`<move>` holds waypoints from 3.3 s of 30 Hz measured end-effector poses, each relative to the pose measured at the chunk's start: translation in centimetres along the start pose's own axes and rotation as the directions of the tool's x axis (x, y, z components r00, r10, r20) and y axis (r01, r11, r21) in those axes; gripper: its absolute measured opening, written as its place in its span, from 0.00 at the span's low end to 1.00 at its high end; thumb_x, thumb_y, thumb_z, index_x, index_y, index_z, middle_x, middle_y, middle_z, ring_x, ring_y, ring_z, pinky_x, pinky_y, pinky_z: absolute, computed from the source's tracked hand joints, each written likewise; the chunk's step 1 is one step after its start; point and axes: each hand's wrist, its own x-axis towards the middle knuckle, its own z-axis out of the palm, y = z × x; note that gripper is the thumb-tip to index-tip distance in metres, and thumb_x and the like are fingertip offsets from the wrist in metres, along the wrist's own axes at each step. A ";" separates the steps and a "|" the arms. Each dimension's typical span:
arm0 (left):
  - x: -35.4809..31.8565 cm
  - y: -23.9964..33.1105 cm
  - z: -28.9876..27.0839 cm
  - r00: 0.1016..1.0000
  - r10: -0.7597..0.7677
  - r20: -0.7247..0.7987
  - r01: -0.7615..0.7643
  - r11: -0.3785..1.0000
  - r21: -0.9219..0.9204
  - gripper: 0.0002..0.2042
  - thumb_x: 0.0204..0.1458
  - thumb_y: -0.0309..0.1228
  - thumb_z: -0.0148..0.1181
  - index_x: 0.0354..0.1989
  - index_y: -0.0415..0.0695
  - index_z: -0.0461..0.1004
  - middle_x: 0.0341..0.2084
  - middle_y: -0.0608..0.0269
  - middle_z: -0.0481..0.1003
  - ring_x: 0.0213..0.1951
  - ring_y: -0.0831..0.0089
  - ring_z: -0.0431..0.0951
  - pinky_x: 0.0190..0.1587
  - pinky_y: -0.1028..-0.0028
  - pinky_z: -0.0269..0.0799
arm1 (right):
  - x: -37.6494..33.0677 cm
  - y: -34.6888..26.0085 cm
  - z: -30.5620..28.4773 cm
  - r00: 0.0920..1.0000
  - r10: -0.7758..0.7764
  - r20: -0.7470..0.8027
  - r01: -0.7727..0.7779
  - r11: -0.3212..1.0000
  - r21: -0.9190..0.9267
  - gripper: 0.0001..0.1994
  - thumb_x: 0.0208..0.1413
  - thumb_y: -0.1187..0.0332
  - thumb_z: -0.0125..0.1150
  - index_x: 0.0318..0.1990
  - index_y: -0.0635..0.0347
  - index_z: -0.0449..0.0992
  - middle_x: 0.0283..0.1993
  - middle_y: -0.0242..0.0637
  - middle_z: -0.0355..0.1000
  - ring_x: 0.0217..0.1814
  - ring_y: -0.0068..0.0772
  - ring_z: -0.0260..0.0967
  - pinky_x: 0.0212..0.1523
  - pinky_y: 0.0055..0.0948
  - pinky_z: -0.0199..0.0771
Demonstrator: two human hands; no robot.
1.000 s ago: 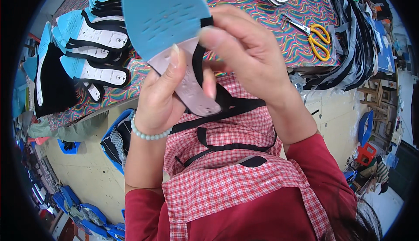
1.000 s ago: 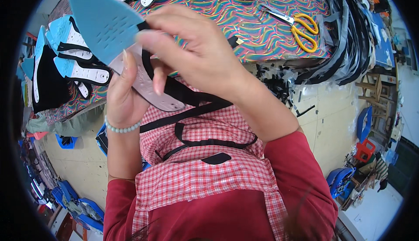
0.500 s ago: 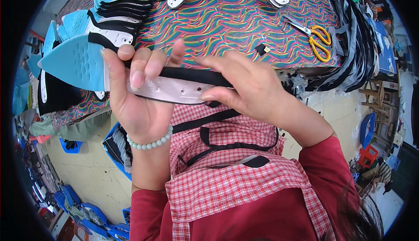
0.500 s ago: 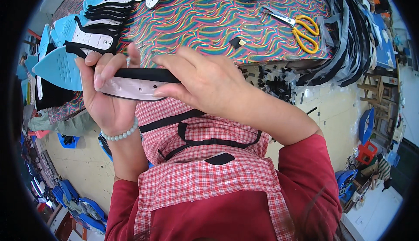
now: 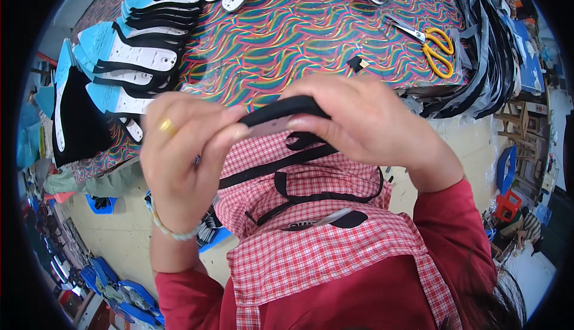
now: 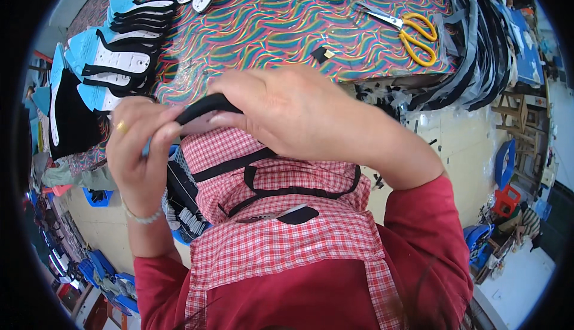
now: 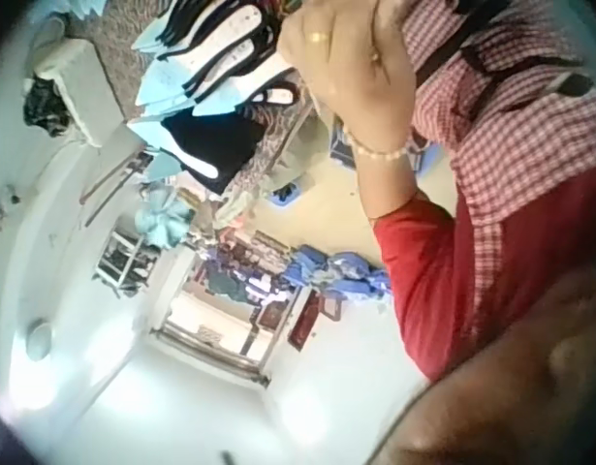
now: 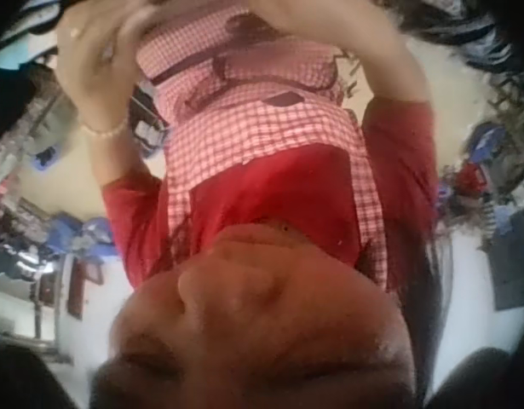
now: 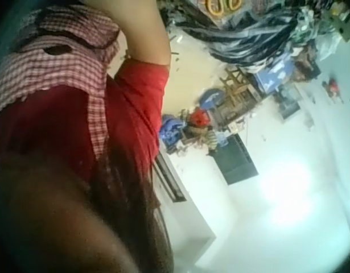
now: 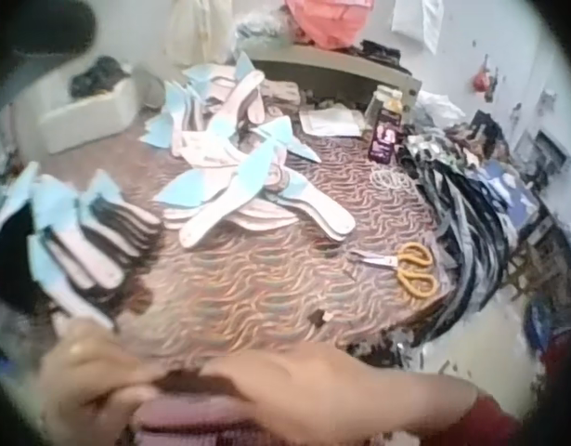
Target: The person assembles slipper components by hand, attaching black elastic straps to light blue and white slipper soles. They repeatedly pick up a sole, thread the strap through the holes, and trim excess strap material with yellow-handled scissors. The finished slipper pairs are stacked on the table and eventually bundled with a white rubber band.
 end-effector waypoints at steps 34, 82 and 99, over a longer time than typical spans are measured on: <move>-0.3 1.1 6.6 0.817 -0.572 -0.069 0.151 0.327 -0.933 0.12 0.57 0.33 0.57 0.40 0.35 0.76 0.43 0.52 0.76 0.45 0.70 0.75 0.50 0.70 0.70 | 1.2 -0.1 6.9 0.848 0.159 -0.506 0.048 0.927 0.371 0.07 0.48 0.73 0.67 0.33 0.63 0.76 0.33 0.38 0.70 0.35 0.35 0.69 0.35 0.29 0.70; -2.6 -3.3 2.5 0.514 -0.813 0.274 0.327 -0.109 -0.939 0.13 0.58 0.30 0.56 0.49 0.37 0.72 0.34 0.63 0.74 0.31 0.77 0.73 0.33 0.79 0.68 | -12.4 11.4 -10.7 0.757 0.580 -0.302 -0.646 0.595 -0.478 0.32 0.46 0.80 0.55 0.63 0.58 0.60 0.49 0.48 0.69 0.51 0.48 0.69 0.54 0.36 0.69; -2.5 -2.4 5.0 0.632 -0.475 0.612 0.286 -0.591 -0.755 0.14 0.62 0.33 0.50 0.52 0.41 0.70 0.36 0.57 0.76 0.30 0.75 0.75 0.25 0.81 0.68 | -4.9 -0.2 5.6 0.916 0.386 0.107 -0.400 0.886 0.235 0.42 0.40 0.56 0.75 0.65 0.55 0.61 0.39 0.38 0.67 0.36 0.34 0.67 0.38 0.28 0.69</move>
